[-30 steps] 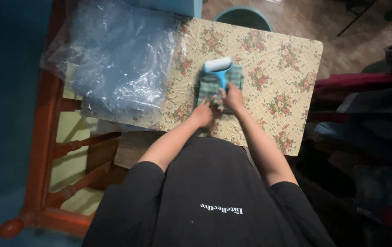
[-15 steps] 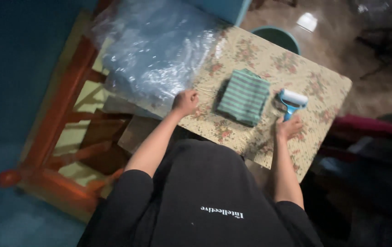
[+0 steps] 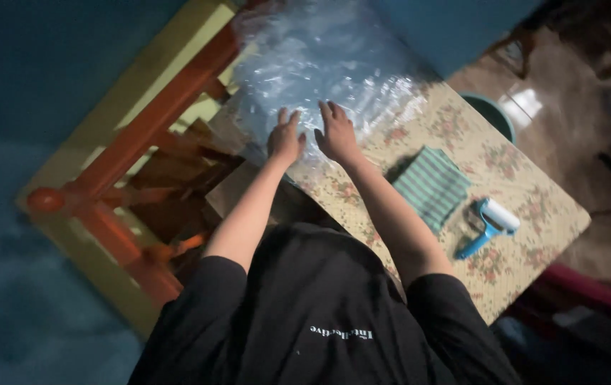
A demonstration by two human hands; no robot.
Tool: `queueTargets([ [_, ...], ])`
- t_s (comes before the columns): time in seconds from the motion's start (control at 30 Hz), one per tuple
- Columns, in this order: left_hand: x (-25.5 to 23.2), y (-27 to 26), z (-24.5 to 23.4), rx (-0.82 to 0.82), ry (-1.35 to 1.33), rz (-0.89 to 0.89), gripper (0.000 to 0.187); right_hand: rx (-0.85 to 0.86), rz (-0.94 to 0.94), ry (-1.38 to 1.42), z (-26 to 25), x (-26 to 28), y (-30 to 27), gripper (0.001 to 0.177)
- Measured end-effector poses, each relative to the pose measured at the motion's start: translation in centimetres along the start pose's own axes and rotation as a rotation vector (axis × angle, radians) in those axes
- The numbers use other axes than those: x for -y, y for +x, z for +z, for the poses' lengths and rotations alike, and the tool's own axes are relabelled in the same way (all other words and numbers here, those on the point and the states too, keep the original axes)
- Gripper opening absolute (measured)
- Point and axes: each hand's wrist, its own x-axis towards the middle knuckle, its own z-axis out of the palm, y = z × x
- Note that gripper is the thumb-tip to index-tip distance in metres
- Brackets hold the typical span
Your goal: A person uses a lint roller to clean a green striped shirt, folds it neatly, and then places it into a clear plastic shipping bag.
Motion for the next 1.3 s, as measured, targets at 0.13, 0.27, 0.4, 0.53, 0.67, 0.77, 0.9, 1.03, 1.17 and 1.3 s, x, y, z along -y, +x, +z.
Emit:
queueTargets([
  [0.13, 4.1, 1.8, 2.8, 0.072, -0.006, 0.008, 0.056, 0.314, 0.018, -0.148, -0.2, 3.6, 2.8, 0.085],
  [0.27, 4.7, 1.4, 2.7, 0.101, -0.027, 0.027, 0.055, 0.358, 0.023, -0.288, 5.7, 0.6, 4.3, 0.064],
  [0.4, 3.4, 0.8, 0.7, 0.057, 0.02, 0.013, 0.036, 0.087, -0.067, -0.32, 12.4, -4.9, 4.6, 0.02],
  [0.53, 2.7, 0.9, -0.1, -0.083, 0.061, 0.101, 0.014, 0.096, -0.046, -0.235, 4.2, -1.3, 3.1, 0.022],
  [0.67, 0.7, 0.8, -2.1, -0.28, 0.009, 0.203, 0.023, 0.008, 0.103, 0.119, -2.2, 0.4, 0.6, 0.044],
  [0.77, -0.8, 0.2, -3.2, -0.331, 0.005, 0.251, 0.023, 0.021, 0.05, 0.198, -2.6, -0.7, -0.9, 0.053],
  [0.9, -4.5, -1.8, -6.8, -0.33, 0.129, 0.29, 0.023, -0.228, -0.044, 0.161, 0.1, -3.2, -0.6, 0.009],
  [1.03, -6.0, -2.7, -5.8, -0.382, 0.194, 0.31, 0.02, -0.418, -0.092, 0.234, -3.0, -1.6, -1.5, 0.011],
  [1.17, -8.1, -3.1, -6.5, -0.622, 0.042, 0.532, 0.011, -0.575, -0.208, 0.194, -8.1, -0.2, -3.7, 0.015],
  [1.3, -11.2, -5.0, -9.1, -0.313, -0.736, 0.668, 0.007, -0.492, -0.262, 0.281, -13.4, -1.6, -9.1, 0.041],
])
